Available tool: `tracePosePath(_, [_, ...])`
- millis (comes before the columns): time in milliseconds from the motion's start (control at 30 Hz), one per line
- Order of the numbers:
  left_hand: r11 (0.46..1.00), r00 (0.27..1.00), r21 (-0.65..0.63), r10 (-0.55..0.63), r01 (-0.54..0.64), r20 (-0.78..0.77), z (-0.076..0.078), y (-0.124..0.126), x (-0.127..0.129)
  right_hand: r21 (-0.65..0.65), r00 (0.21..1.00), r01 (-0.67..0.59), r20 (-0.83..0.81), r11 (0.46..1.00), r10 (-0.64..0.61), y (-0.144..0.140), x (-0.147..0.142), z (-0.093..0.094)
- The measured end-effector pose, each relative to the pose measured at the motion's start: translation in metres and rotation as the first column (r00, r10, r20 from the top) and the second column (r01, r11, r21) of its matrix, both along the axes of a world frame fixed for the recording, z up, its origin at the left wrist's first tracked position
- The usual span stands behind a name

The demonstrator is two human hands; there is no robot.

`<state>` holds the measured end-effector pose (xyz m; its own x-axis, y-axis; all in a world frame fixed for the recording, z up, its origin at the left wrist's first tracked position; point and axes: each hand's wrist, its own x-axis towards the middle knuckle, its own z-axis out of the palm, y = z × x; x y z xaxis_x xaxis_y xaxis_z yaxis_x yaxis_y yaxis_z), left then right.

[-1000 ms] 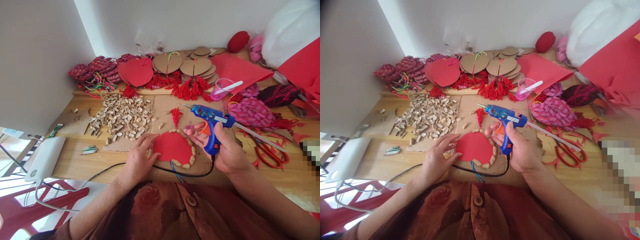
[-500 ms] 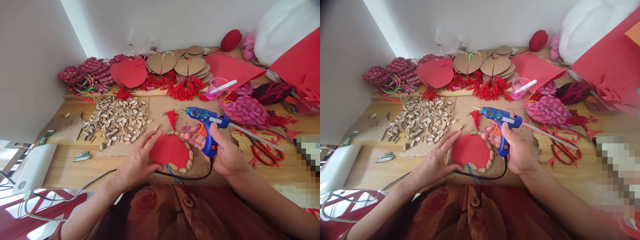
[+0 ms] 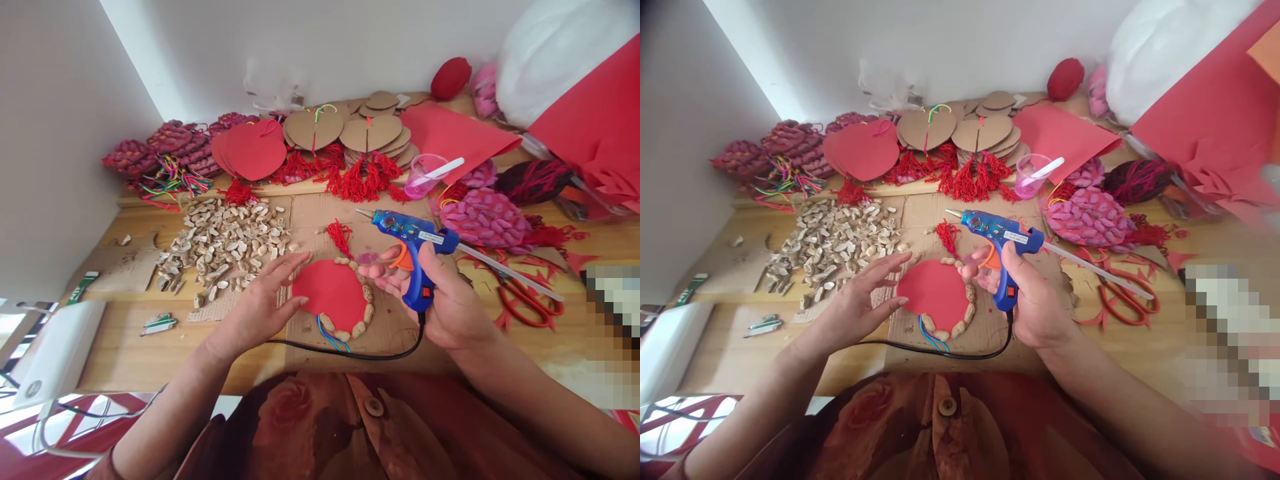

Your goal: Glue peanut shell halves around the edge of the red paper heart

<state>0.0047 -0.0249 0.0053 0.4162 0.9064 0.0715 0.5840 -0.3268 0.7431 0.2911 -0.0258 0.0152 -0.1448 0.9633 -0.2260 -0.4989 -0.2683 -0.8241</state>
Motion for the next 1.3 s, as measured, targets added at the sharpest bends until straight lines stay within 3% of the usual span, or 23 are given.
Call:
tracePosePath(267, [0.998, 0.997, -0.044, 0.053, -0.051, 0.047, -0.002, -0.005, 0.005, 0.014, 1.0, -0.003, 0.009, 1.0, 0.003, 0.002, -0.001, -0.002])
tracePosePath(433, [0.984, 0.987, 0.138, 0.123, -0.109, -0.102, 0.008, 0.016, 0.016, -0.001, 1.0, 0.003, 0.021, 1.0, -0.003, 0.0, -0.002, -0.001])
tracePosePath(567, [0.978, 0.951, 0.208, 0.047, 0.018, -0.305, 0.006, 0.055, 0.045, 0.022, 1.0, 0.012, 0.005, 1.0, -0.013, 0.0, -0.004, -0.001])
tracePosePath(667, [0.984, 0.896, 0.159, 0.0, 0.078, -0.445, 0.003, 0.076, 0.075, 0.036, 0.999, 0.051, -0.013, 0.998, -0.051, 0.001, -0.004, 0.001])
tracePosePath(800, [0.957, 0.917, 0.101, -0.228, 0.273, -0.326, 0.005, 0.082, 0.097, 0.027, 0.994, 0.11, -0.03, 0.994, -0.109, 0.0, -0.004, 0.005])
tracePosePath(867, [0.954, 0.952, 0.137, -0.24, 0.268, -0.192, 0.01, 0.079, 0.092, 0.035, 0.992, 0.123, -0.031, 0.992, -0.122, -0.001, -0.004, 0.006])
tracePosePath(967, [0.98, 0.994, 0.17, -0.094, 0.102, -0.055, 0.018, 0.071, 0.066, 0.042, 0.995, 0.102, -0.02, 0.994, -0.101, -0.003, -0.004, 0.005])
tracePosePath(1133, [0.985, 0.993, 0.134, 0.117, -0.112, -0.034, 0.019, 0.051, 0.012, 0.006, 0.999, 0.045, -0.01, 0.999, -0.045, -0.002, -0.005, 0.001])
tracePosePath(1300, [0.929, 0.943, 0.207, 0.326, -0.307, -0.066, 0.006, 0.034, -0.017, -0.026, 0.999, 0.034, 0.018, 0.999, -0.033, -0.002, -0.008, 0.001])
